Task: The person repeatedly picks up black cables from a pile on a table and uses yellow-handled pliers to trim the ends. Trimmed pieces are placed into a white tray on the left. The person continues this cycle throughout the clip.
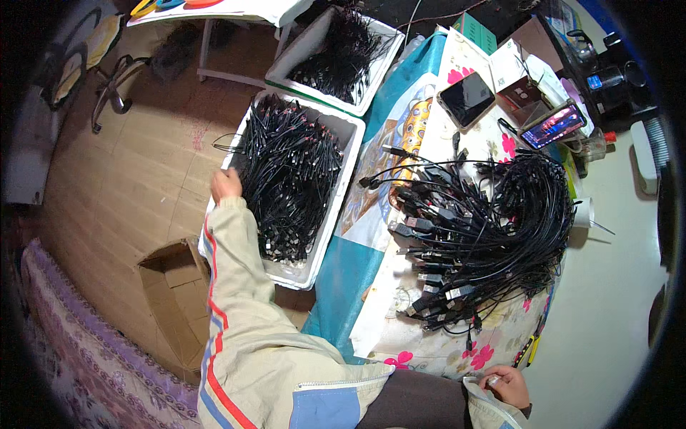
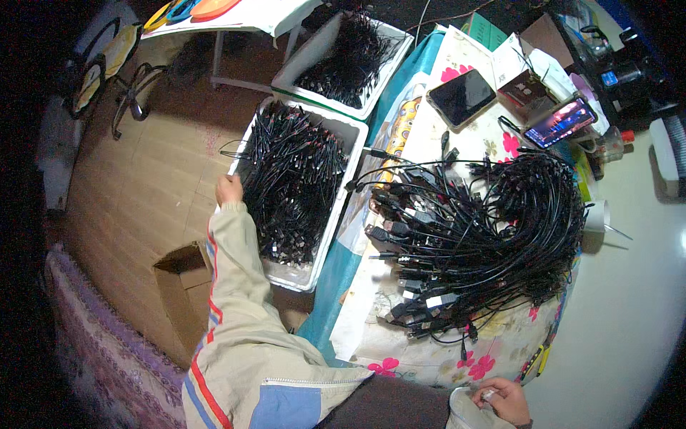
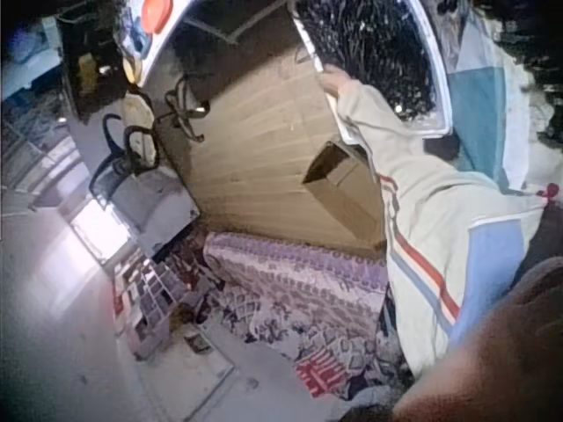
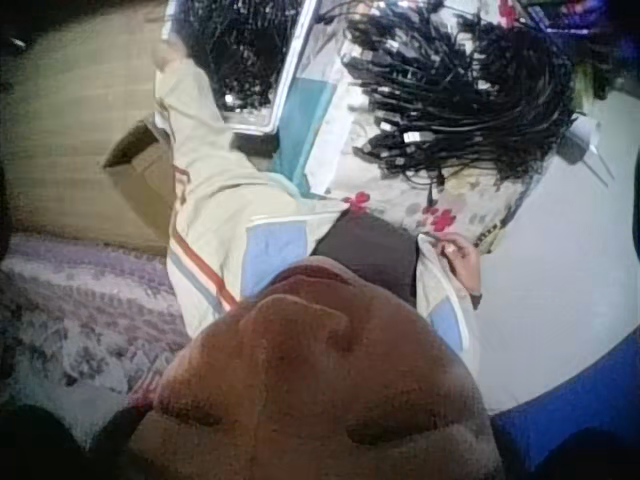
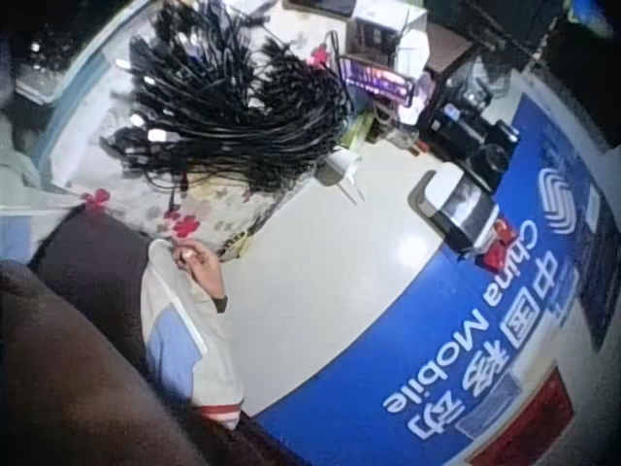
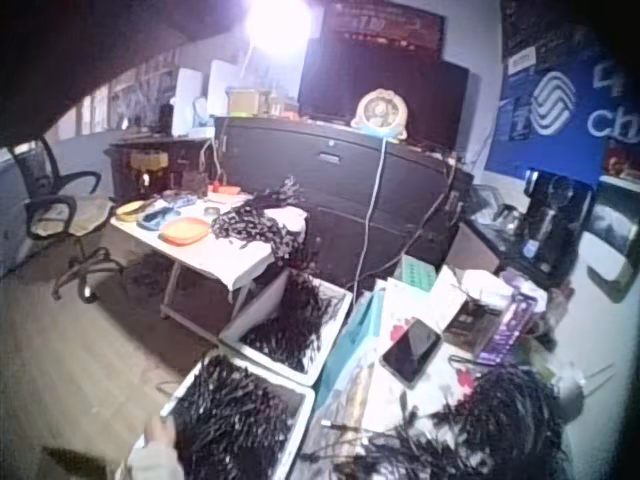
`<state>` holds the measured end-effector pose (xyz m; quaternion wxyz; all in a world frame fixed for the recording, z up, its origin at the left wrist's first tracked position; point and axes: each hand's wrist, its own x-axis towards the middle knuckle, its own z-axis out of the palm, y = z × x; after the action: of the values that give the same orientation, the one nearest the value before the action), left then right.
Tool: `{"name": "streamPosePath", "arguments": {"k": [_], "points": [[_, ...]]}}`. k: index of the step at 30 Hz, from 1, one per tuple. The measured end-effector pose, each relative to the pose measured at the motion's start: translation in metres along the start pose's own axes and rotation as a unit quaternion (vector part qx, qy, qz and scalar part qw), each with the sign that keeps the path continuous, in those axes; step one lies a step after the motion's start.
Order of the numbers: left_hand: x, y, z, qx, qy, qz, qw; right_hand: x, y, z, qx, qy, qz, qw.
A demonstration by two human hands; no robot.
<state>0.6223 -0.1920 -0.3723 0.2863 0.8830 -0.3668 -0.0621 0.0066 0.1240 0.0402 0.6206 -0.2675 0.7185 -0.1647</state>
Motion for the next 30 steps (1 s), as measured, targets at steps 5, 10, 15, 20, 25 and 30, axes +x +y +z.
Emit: {"name": "streamPosePath", "arguments": {"k": [5, 10, 15, 20, 25, 30], "points": [[0.029, 0.04, 0.047, 0.146, -0.054, -0.044, 0.987, 0.006, 0.003, 0.006, 0.038, 0.007, 0.012, 0.999], [0.022, 0.095, 0.111, 0.164, -0.069, 0.152, 0.972, 0.001, -0.002, 0.016, 0.053, 0.012, 0.021, 0.998], [0.06, 0.058, 0.159, 0.105, -0.164, 0.135, 0.972, -0.004, -0.006, 0.025, 0.049, -0.009, 0.036, 0.998], [0.065, 0.028, 0.184, 0.163, -0.094, 0.096, 0.977, -0.012, 0.002, 0.022, 0.026, -0.01, 0.005, 1.0], [0.016, 0.042, 0.113, -0.05, -0.003, 0.178, 0.983, -0.012, 0.023, 0.016, 0.029, -0.007, -0.075, 0.997], [-0.03, 0.122, -0.048, -0.304, -0.21, 0.287, 0.884, -0.014, 0.053, -0.003, -0.09, 0.161, -0.188, 0.965]]}}
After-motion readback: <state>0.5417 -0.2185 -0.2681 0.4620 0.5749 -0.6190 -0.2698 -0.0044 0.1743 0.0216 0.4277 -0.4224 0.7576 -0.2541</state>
